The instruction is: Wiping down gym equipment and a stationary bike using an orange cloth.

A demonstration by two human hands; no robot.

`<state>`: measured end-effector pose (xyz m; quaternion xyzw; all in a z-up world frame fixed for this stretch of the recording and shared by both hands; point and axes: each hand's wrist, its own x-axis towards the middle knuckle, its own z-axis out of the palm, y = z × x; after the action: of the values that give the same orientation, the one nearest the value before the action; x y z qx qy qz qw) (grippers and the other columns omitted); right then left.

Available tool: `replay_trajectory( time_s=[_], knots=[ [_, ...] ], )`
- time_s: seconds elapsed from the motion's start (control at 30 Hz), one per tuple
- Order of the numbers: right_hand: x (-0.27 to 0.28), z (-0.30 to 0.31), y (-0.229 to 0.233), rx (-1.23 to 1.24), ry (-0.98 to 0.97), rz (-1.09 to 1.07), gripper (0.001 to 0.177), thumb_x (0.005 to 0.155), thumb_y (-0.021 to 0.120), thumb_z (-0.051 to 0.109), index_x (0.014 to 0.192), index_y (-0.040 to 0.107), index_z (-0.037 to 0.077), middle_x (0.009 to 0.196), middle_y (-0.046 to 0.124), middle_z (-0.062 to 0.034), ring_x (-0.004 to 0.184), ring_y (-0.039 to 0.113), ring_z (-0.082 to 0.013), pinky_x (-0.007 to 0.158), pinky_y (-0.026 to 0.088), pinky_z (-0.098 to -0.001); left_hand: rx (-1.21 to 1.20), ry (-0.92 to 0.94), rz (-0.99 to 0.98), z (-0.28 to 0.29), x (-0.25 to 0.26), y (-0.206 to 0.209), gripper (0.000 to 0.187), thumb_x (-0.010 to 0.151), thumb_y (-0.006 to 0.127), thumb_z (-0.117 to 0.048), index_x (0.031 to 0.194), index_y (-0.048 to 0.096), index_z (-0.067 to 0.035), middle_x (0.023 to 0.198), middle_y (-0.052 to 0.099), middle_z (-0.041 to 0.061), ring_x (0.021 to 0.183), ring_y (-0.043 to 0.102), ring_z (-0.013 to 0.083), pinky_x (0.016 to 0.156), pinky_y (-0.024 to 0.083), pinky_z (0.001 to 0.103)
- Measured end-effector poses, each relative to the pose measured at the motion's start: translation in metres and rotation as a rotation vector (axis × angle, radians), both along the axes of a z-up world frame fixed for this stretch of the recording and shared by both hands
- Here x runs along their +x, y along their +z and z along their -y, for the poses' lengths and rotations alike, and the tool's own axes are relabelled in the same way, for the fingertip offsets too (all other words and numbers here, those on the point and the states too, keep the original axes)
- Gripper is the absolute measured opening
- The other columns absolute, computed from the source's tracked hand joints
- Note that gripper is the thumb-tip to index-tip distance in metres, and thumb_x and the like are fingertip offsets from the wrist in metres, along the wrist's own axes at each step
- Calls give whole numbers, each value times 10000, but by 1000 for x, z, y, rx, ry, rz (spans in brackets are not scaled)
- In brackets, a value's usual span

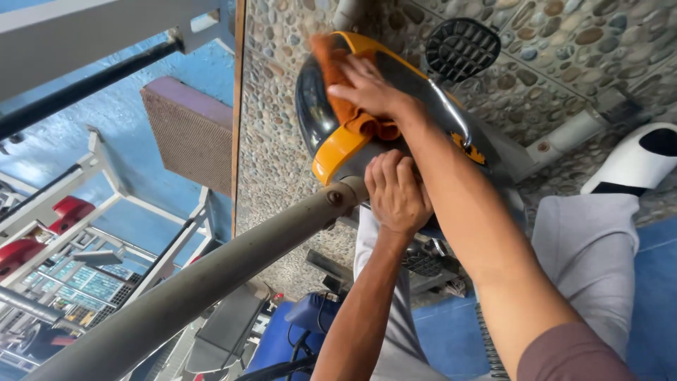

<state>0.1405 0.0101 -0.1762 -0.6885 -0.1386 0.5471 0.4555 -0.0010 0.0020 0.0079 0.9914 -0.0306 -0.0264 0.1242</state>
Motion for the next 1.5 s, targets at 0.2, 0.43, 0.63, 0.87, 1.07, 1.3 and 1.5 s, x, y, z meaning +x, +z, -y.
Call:
replay_trajectory(
  time_s=[0.2, 0.43, 0.63, 0.87, 1.07, 1.3, 1.5],
  knots=[
    [-62, 62, -45, -230, -302, -267, 1057, 925, 274, 911, 1663, 175, 160, 1714, 131, -162, 1580, 93, -332, 1272, 80, -517, -43, 3, -60, 8, 12, 16, 498, 787, 523, -261, 1224, 571, -27, 1276, 551, 165, 1318, 521, 370, 1123, 377, 487],
    [-86, 85, -3, -144, -416, -170, 997, 997, 335, 790, 1616, 250, 13, 1657, 216, -291, 1558, 167, -400, 1275, 100, -519, 5, -14, -40, 9, 13, 16, 445, 830, 532, -222, 1233, 593, -45, 1248, 571, 150, 1276, 544, 365, 1104, 368, 480],
    [-126, 147, 105, -59, -489, 100, 827, 987, 494, 553, 1510, 393, -80, 1527, 379, -337, 1423, 359, -452, 1200, 256, -520, 64, -62, -74, 0, 3, -4, 476, 885, 500, -402, 1232, 603, -93, 1251, 573, 125, 1283, 536, 334, 1096, 335, 501],
    [-207, 216, 166, -405, -639, -36, 752, 1073, 412, 573, 1467, 485, -63, 1383, 560, -340, 1366, 479, -435, 1192, 277, -528, 144, -83, -36, 12, 16, 11, 315, 905, 574, -379, 1074, 667, -130, 1161, 597, 72, 1243, 558, 306, 1079, 373, 479],
    [-229, 217, 28, -494, -670, -405, 739, 1059, 381, 685, 1567, 459, 154, 1545, 493, -158, 1437, 451, -305, 1203, 293, -480, 175, -101, -14, 20, 18, 12, 235, 823, 600, -252, 1022, 671, -151, 1125, 593, 62, 1216, 573, 300, 1078, 375, 459],
    [-217, 151, -120, 113, -1636, -741, 389, 1036, 535, 237, 1210, 673, -83, 1084, 691, -165, 1004, 669, -226, 1039, 481, -326, 215, -133, -11, 25, 24, 6, 220, 827, 585, -225, 1021, 669, -165, 1116, 599, 63, 1183, 587, 306, 1050, 389, 462],
    [-238, 228, -32, -474, -943, -605, 632, 1049, 334, 672, 1397, 629, 234, 1335, 682, -38, 1230, 648, -224, 943, 550, -346, 171, -113, 11, 23, 19, 6, 235, 829, 585, -278, 1017, 678, -171, 1119, 605, 63, 1184, 592, 298, 1051, 386, 445]
  ],
)
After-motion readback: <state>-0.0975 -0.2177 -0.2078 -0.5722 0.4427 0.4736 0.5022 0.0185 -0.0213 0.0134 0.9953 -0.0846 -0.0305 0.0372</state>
